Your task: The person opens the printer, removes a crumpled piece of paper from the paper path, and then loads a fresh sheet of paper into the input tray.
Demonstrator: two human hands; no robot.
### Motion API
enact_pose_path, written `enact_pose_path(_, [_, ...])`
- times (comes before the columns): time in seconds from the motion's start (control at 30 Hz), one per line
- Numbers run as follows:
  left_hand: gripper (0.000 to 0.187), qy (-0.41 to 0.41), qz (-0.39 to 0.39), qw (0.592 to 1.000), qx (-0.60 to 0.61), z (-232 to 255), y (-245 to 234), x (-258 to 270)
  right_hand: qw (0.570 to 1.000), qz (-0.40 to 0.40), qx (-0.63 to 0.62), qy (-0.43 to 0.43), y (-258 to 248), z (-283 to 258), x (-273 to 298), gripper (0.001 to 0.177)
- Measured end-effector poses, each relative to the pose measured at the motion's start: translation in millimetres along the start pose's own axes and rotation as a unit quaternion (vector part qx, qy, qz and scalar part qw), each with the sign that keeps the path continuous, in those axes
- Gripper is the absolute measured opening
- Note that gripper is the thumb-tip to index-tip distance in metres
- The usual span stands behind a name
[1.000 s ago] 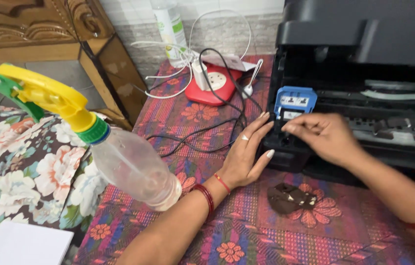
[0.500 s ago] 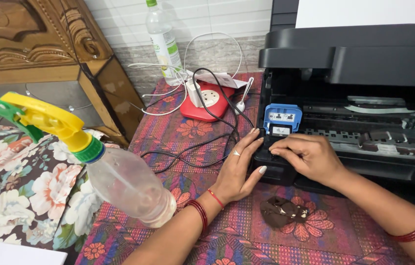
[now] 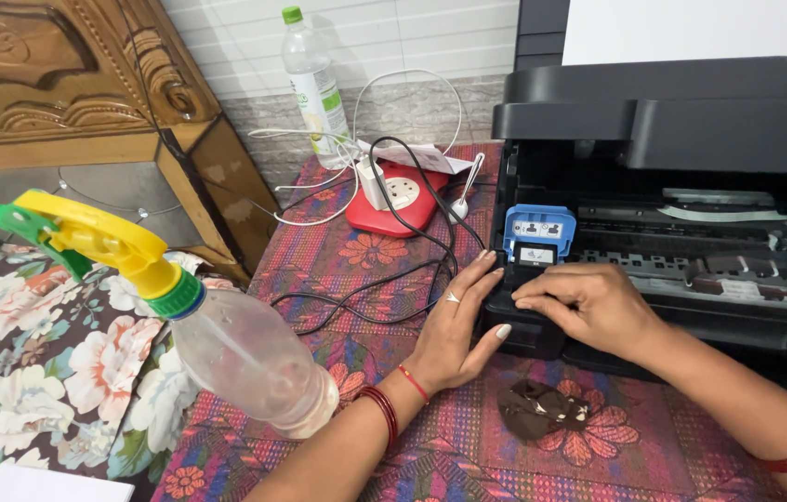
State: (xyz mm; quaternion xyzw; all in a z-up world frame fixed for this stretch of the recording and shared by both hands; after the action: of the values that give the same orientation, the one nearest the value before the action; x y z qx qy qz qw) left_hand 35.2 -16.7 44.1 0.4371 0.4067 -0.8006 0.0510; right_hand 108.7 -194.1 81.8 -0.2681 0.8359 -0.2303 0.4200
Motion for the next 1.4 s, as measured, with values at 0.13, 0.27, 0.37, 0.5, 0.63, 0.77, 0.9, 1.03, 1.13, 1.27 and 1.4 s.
enact_pose_path(0.13, [0.064, 0.008, -0.002, 1.000, -0.001, -0.2, -0.1, -0.1, 1.000, -0.002, 0.011, 0.013, 2.8, 2.6, 0.8, 0.013])
enact_pose_path(0.27, [0.065, 0.010, 0.001, 1.000, 0.002, 2.0, -2.4, -0.8, 1.000, -0.018, 0.008, 0.003, 1.1, 2.4, -0.4, 0.015])
enact_pose_path(0.37, [0.066, 0.025, 0.018, 1.000, -0.002, 7.4, -3.9, -0.3, 0.998, -0.012, -0.061, 0.005, -7.5, 3.3, 1.5, 0.019])
enact_pose_path(0.5, [0.058, 0.037, 0.008, 0.999, -0.029, 9.3, -2.9, 2.2, 0.992, 0.052, -0.054, 0.104, -16.7, 14.3, 9.9, 0.017])
enact_pose_path(0.63, [0.050, 0.048, 0.012, 0.998, -0.044, 8.4, -2.3, 2.7, 0.993, 0.101, -0.006, 0.065, -17.4, 9.6, 18.0, 0.011])
enact_pose_path(0.77, [0.050, 0.054, 0.013, 0.997, -0.047, 9.2, -2.6, 1.8, 0.990, 0.100, -0.052, -0.090, -14.4, -7.0, 21.7, 0.018])
enact_pose_path(0.9, [0.050, 0.064, 0.021, 0.996, -0.052, 12.3, -5.2, 0.1, 0.989, 0.083, -0.042, -0.118, -10.4, -10.0, 21.1, 0.019])
enact_pose_path(1.03, [0.050, 0.086, 0.031, 0.992, -0.090, 16.3, -7.6, -1.4, 0.993, 0.059, 0.026, -0.103, -5.9, -6.4, 21.9, 0.019])
enact_pose_path(1.13, [0.049, 0.107, 0.039, 0.987, -0.116, 19.1, -9.3, -2.5, 0.993, 0.045, 0.038, -0.105, -4.4, -4.1, 22.6, 0.020])
enact_pose_path(1.27, [0.046, 0.121, 0.041, 0.982, -0.141, 22.0, -9.6, -3.8, 0.992, 0.042, 0.038, -0.111, -4.8, -3.4, 23.4, 0.021])
enact_pose_path(1.4, [0.043, 0.124, 0.049, 0.980, -0.145, 22.4, -9.6, -5.5, 0.992, 0.030, 0.034, -0.117, -5.3, -3.0, 22.6, 0.022])
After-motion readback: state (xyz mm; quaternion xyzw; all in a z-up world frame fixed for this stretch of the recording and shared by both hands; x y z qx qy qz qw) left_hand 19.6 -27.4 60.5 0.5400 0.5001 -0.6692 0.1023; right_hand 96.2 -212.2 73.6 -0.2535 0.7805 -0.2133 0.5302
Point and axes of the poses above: each hand's wrist, its own x-axis away from the middle knuckle, its own y-axis out of the palm, z = x × y, the point moved 5 cm from there along -x, towards the middle knuckle, and after that the axes turned 10 degrees about -x, right-handed, at the moved point
